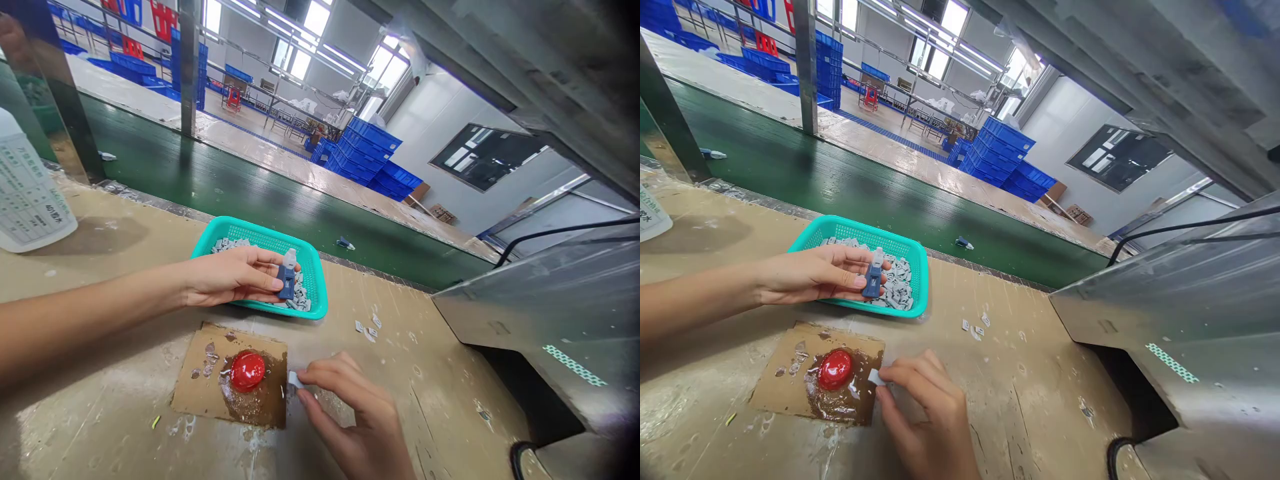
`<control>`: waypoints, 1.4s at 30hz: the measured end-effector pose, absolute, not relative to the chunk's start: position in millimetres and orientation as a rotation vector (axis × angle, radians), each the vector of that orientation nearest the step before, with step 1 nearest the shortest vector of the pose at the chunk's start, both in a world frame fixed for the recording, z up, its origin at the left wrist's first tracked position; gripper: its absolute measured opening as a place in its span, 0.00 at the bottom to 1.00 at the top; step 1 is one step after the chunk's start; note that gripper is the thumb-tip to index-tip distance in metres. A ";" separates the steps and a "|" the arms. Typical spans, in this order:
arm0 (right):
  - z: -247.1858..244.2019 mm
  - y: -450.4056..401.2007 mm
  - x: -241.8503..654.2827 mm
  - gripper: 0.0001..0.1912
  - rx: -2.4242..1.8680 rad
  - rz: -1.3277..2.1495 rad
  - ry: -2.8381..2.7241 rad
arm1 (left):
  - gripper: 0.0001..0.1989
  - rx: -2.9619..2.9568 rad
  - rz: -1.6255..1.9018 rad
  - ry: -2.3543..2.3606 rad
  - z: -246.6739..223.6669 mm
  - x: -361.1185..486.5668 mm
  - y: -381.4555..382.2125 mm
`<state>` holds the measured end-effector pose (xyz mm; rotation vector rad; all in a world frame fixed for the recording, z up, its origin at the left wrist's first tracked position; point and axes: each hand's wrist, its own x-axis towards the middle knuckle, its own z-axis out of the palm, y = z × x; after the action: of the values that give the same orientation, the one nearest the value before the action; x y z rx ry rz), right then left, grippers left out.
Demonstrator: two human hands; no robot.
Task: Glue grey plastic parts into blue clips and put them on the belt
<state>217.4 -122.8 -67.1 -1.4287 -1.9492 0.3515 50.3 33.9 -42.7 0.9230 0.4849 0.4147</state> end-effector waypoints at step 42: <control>-40.1 -67.5 192.0 0.17 -1.225 -0.046 -2.009 | 0.04 0.952 0.735 0.378 -41.4 60.3 11.0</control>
<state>192.0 -67.5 -40.1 -1.2248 -2.0094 -0.0462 60.3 11.0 -41.4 0.9521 0.3781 0.7349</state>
